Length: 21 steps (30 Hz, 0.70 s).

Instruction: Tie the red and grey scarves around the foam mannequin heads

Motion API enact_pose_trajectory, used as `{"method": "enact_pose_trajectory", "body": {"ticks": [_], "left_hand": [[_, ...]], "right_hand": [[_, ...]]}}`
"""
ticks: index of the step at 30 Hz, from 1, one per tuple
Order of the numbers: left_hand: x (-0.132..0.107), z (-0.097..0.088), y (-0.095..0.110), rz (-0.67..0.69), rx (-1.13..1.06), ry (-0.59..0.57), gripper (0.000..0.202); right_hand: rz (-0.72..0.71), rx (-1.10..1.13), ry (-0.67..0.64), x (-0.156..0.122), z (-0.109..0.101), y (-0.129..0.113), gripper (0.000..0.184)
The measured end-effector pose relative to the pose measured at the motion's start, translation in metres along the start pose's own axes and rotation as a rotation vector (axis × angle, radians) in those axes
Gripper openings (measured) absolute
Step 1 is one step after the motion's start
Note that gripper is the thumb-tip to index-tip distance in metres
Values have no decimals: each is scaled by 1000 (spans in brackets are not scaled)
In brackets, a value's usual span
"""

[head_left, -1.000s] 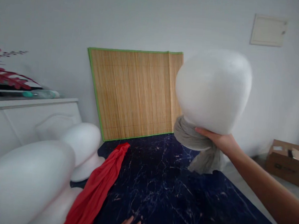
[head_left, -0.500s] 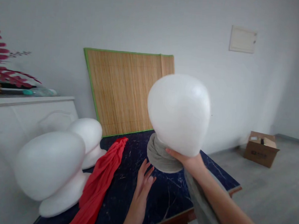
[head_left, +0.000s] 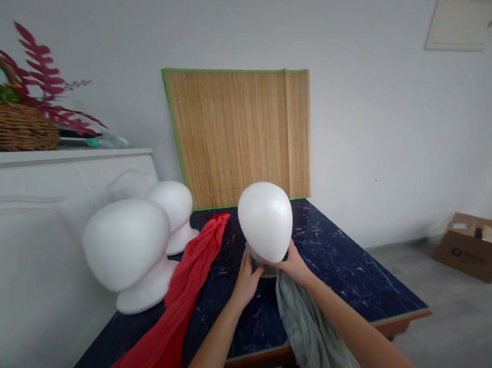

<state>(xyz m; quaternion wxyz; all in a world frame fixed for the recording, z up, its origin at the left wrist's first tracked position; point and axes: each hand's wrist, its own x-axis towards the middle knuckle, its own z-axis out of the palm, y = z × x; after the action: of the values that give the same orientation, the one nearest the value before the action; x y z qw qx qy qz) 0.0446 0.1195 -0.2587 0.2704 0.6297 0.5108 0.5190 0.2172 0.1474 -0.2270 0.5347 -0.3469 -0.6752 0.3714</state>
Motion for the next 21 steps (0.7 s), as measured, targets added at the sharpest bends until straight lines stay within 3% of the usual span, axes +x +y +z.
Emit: {"method": "enact_pose_trajectory", "body": {"ticks": [2, 4, 8, 10, 14, 18, 21], "left_hand": [[1, -4, 1, -9, 35, -23, 64], [-2, -8, 5, -30, 63, -25, 62], [-27, -8, 26, -12, 151, 162, 43], [-44, -1, 43, -3, 186, 204, 32], [-63, 25, 72, 25, 376, 54, 36], [-52, 48, 82, 34, 682, -46, 54], [-40, 57, 81, -13, 787, -67, 56]], "right_hand": [[26, 95, -91, 0, -14, 0, 79], [138, 210, -120, -1, -30, -1, 65], [472, 235, 67, 2, -57, 2, 37], [595, 181, 50, 7, -63, 6, 29], [734, 64, -122, 18, -60, 13, 45], [723, -75, -162, 24, -49, 15, 45], [686, -112, -173, 24, -44, 17, 39]]}}
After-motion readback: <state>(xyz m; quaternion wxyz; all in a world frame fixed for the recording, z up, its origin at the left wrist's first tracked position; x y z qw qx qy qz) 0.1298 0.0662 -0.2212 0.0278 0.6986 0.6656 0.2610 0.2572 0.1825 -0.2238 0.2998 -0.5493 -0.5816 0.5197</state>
